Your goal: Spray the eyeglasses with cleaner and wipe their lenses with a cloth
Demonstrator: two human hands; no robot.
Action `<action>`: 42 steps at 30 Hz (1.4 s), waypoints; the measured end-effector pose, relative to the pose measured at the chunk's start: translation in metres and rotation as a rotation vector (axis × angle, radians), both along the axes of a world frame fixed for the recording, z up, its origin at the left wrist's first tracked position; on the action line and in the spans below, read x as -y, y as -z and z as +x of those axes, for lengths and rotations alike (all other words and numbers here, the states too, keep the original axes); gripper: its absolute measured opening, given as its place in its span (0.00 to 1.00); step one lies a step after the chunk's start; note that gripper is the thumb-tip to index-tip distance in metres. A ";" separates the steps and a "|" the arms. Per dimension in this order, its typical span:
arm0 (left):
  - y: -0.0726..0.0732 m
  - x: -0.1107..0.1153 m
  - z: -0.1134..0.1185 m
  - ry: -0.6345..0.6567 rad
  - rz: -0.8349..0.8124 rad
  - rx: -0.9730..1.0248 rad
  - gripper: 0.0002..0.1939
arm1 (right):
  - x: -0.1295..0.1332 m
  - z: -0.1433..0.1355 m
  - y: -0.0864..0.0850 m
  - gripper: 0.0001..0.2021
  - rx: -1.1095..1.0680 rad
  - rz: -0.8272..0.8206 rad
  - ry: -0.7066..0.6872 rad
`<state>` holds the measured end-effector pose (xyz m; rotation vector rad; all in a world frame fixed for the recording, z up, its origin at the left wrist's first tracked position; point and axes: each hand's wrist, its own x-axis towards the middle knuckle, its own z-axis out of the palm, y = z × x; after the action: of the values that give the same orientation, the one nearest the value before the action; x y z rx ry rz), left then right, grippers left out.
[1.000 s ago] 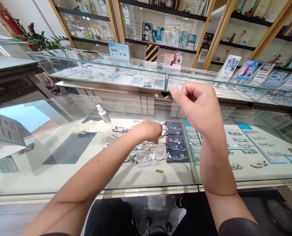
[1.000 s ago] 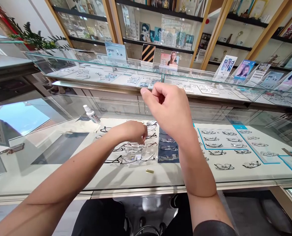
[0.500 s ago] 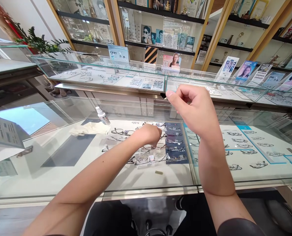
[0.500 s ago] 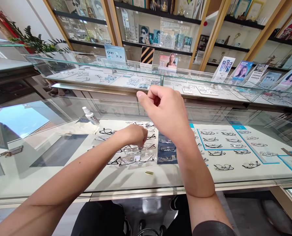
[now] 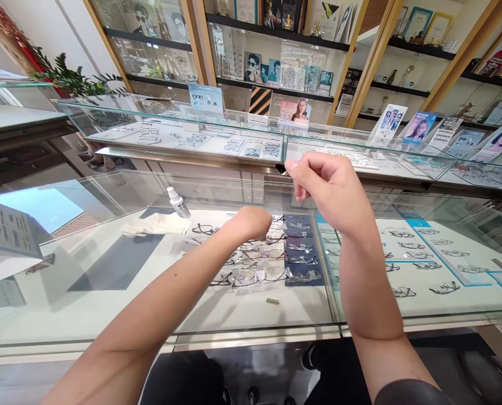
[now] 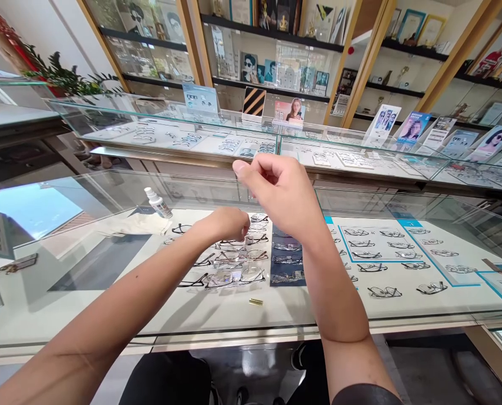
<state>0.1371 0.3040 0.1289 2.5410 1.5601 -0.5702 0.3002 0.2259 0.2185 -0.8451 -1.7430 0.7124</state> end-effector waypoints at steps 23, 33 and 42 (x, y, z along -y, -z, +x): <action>-0.046 0.016 -0.036 -0.059 0.157 0.516 0.05 | -0.010 0.012 -0.011 0.28 -0.493 -0.508 -0.538; -0.072 0.035 -0.050 -0.119 0.322 1.450 0.12 | -0.020 0.015 -0.007 0.27 -0.509 -0.516 -0.529; -0.074 0.044 -0.042 -0.061 0.311 1.717 0.09 | -0.018 0.011 -0.007 0.26 -0.430 -0.429 -0.366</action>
<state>0.0948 0.2599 0.2025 1.7734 0.8923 1.5328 0.3115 0.2443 0.2259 -0.5909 -1.3800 1.4372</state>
